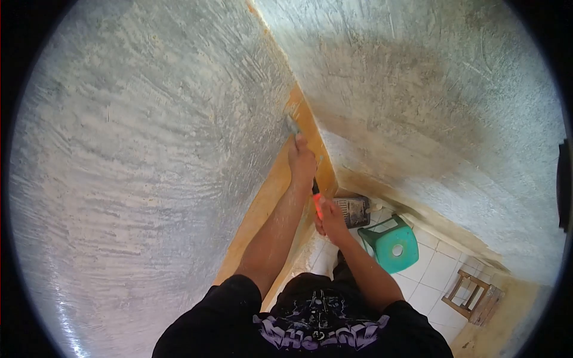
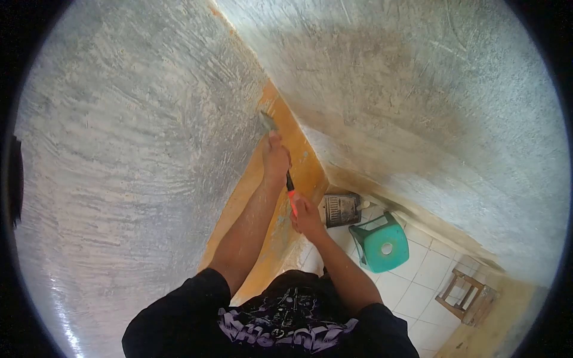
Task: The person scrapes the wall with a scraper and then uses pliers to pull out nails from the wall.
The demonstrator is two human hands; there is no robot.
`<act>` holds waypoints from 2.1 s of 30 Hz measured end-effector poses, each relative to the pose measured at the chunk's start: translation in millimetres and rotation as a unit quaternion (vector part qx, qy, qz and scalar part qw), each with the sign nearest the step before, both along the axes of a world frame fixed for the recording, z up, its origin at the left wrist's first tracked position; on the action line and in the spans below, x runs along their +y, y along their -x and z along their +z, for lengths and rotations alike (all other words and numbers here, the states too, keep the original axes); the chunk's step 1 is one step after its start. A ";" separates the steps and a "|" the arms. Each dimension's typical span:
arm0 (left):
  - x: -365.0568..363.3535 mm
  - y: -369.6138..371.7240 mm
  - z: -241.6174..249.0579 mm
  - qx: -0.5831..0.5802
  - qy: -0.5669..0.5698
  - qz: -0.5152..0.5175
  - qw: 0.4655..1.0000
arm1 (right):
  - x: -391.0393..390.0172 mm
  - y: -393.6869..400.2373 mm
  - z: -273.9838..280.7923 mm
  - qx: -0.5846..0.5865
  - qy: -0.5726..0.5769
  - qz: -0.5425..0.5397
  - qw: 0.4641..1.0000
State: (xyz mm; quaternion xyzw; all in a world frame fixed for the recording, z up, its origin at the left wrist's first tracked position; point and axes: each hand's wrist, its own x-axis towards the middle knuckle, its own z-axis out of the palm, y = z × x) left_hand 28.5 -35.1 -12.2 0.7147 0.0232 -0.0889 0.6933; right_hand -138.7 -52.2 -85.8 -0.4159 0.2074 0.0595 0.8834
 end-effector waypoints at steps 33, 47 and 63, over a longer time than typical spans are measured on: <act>-15.9 -16.9 -12.4 -0.035 -0.057 0.026 0.997 | -24.1 -13.2 1.4 -0.036 0.046 0.032 0.998; -14.5 -6.1 21.7 0.025 -0.015 -0.030 0.999 | -20.2 -6.7 19.5 -0.046 0.051 0.032 0.997; 143.6 216.2 -78.1 0.169 0.200 0.022 0.965 | 42.0 189.9 -46.2 0.030 0.156 0.185 0.970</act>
